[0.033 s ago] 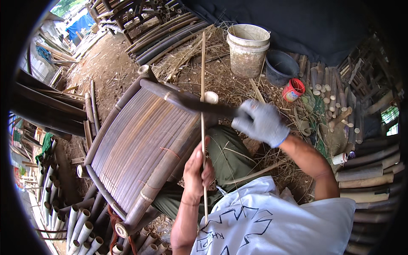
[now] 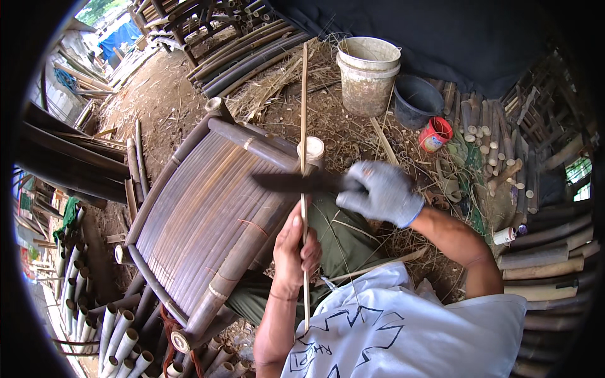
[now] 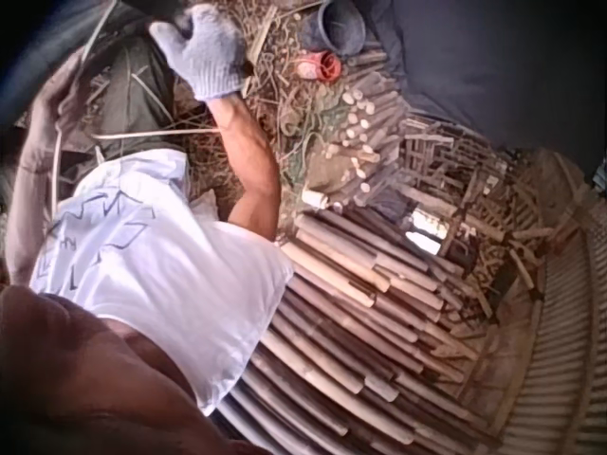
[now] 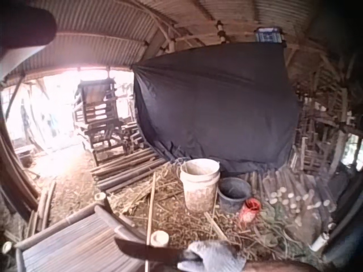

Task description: The person shaves a thin strip of wood with a knife, fits it against the frame of a bamboo chair, and secures components by hand while wearing a glove.

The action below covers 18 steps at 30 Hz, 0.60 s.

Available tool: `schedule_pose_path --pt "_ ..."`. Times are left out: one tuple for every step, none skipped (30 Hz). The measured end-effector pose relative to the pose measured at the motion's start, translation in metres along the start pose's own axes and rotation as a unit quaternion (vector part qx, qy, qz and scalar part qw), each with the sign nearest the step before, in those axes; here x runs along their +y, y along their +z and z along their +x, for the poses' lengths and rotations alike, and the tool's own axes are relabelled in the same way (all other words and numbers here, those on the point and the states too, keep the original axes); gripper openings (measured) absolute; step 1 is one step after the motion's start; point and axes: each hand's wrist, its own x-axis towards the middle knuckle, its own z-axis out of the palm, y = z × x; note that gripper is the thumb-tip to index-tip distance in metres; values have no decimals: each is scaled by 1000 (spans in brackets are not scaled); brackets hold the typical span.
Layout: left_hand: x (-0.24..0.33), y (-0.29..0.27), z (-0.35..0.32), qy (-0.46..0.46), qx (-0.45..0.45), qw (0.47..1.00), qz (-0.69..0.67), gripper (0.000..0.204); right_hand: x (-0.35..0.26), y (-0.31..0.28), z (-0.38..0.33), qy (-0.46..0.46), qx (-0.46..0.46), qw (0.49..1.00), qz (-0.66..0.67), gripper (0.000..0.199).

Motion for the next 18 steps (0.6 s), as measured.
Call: schedule_pose_path --pt "1 7 7 -7 9 1000 -11 49 -9 8 -6 -28 4 999 -14 43" --pt "3 11 12 -15 19 999 -22 49 -12 16 -8 -57 7 998 -28 44" --pt "3 14 13 -23 13 999 -22 50 -10 20 -10 -61 8 997 -54 44" --pt "2 16 11 -26 1 1000 -14 50 -6 19 -9 -32 13 999 -35 46" --pt "1 17 6 -29 -11 999 -6 50 0 16 -3 -4 19 1000 -16 48" --pt "-2 17 1 -30 -22 999 2 50 7 13 5 23 25 999 4 50" --pt "-5 17 -7 -42 -9 999 24 51 13 4 14 106 42 992 48 50" --pt "-8 16 -13 -36 -16 999 32 53 28 5 17 72 52 995 -56 52" --pt "-11 12 -18 -39 -17 999 25 54 27 4 14 48 55 995 -71 52" --pt "-12 8 -23 -43 -19 999 17 54 27 3 11 23 57 994 -87 53" --pt "-11 6 -27 -47 -14 999 19 53 31 4 11 27 66 994 -77 49" --pt "-7 5 -30 -50 -10 998 23 52 37 5 15 30 79 994 -66 45" --pt "-8 1 -38 -55 -13 998 23 52 41 4 18 33 92 994 -55 42" --pt "-8 -2 -41 -55 -15 998 26 53 43 2 20 34 78 994 -67 42" --pt "-10 -5 -44 -57 -14 998 27 53 45 0 19 37 60 994 -78 42" --pt "-12 -8 -49 -58 -14 998 28 54 48 -2 18 40 42 994 -90 42" --pt "-10 -10 -57 -78 5 996 42 56 60 0 22 59 82 993 -59 56" --pt "-10 -14 -67 -87 16 995 53 56 66 -3 26 80 96 990 -68 56"
